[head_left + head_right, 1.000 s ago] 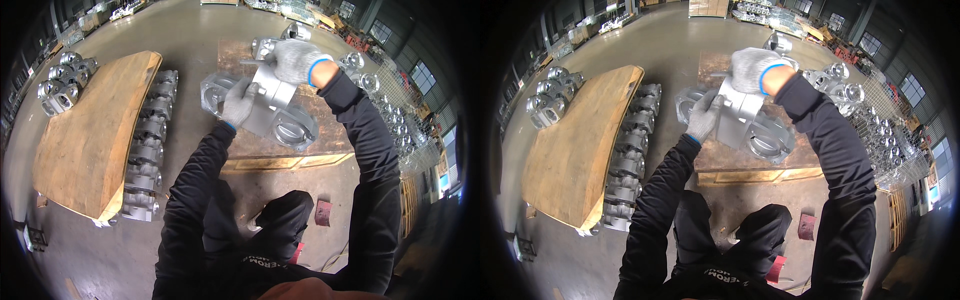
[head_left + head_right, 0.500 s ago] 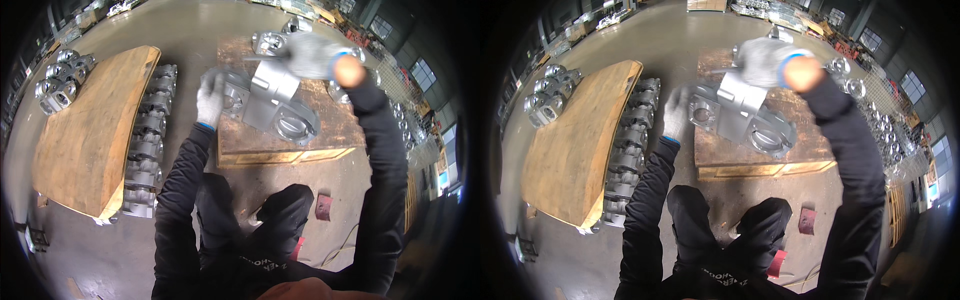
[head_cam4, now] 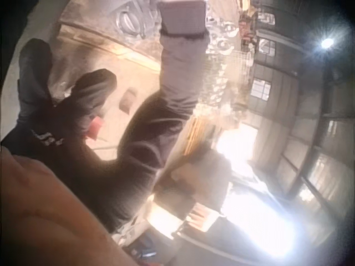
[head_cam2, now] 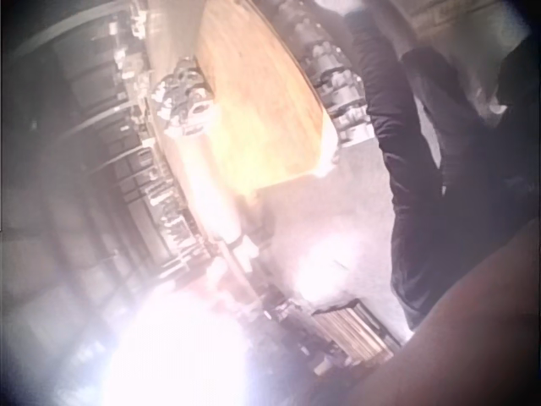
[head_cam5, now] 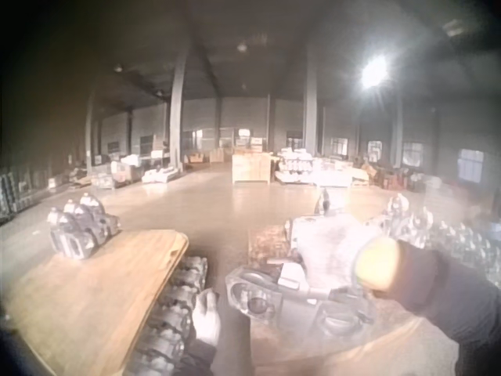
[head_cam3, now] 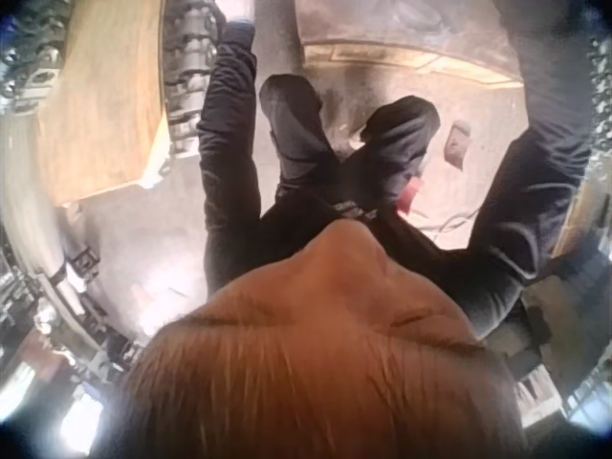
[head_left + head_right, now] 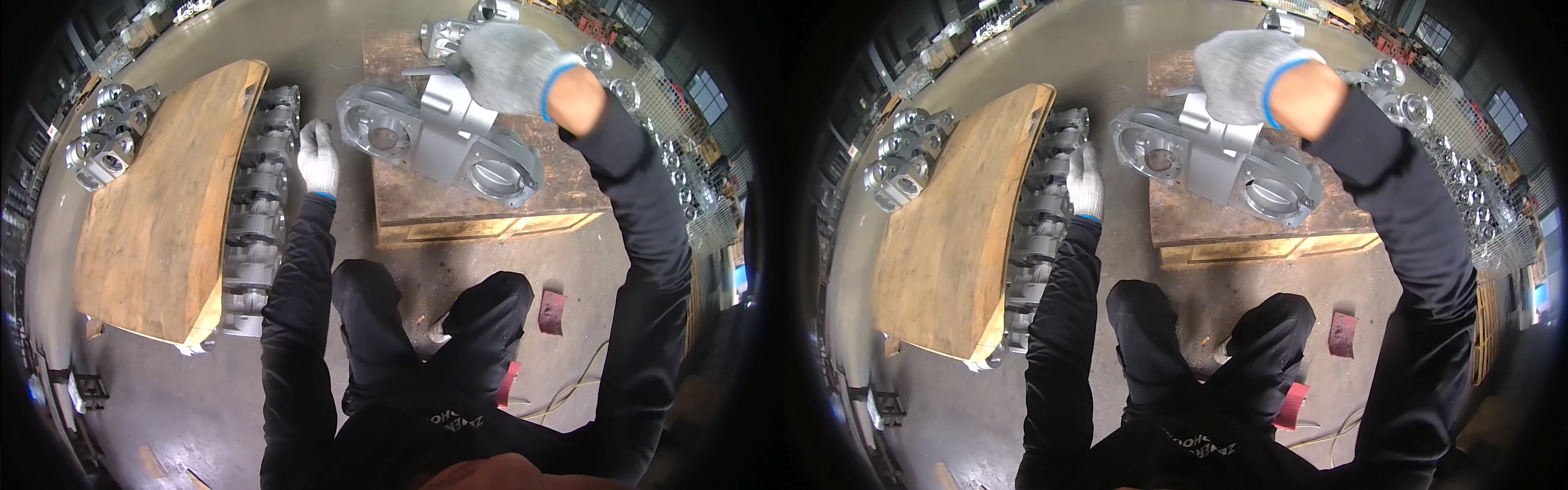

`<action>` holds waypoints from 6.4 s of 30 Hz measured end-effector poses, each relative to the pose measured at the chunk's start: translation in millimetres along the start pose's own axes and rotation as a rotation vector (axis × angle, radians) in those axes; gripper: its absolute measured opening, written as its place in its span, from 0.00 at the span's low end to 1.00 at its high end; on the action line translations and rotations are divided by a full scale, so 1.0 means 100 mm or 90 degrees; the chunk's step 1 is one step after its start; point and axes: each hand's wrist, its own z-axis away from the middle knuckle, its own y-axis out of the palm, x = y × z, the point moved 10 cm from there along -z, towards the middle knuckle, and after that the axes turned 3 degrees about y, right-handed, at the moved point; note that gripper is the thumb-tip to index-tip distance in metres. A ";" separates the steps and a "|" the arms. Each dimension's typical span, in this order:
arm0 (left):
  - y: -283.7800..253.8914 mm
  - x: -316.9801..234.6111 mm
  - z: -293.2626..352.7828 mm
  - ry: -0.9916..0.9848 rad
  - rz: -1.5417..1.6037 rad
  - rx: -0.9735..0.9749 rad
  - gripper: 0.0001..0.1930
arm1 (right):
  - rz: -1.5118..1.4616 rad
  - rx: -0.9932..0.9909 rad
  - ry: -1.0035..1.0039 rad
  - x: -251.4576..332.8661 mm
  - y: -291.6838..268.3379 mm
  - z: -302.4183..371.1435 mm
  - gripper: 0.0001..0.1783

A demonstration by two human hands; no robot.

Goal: The person uses a deburring tool to scrape and smooth the edges of a large metal casting on a wooden workbench. They repeatedly reposition the part to access different edges and surfaces, then place the finished piece aside and pick up another similar casting to continue the process.

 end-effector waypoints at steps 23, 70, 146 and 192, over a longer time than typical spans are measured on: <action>1.04 1.17 -0.57 -0.414 0.203 0.182 0.31 | -1.198 -0.399 0.639 -1.02 3.46 2.76 0.19; 0.79 0.43 2.93 -0.515 0.187 0.247 0.17 | -1.295 0.233 0.436 1.42 2.62 3.09 0.29; 1.20 0.62 2.50 -0.470 -0.011 0.309 0.32 | -0.675 0.132 0.225 0.61 2.42 2.38 0.23; 1.45 0.56 2.85 -0.696 0.204 0.149 0.26 | -0.338 0.235 0.019 0.24 1.95 1.84 0.17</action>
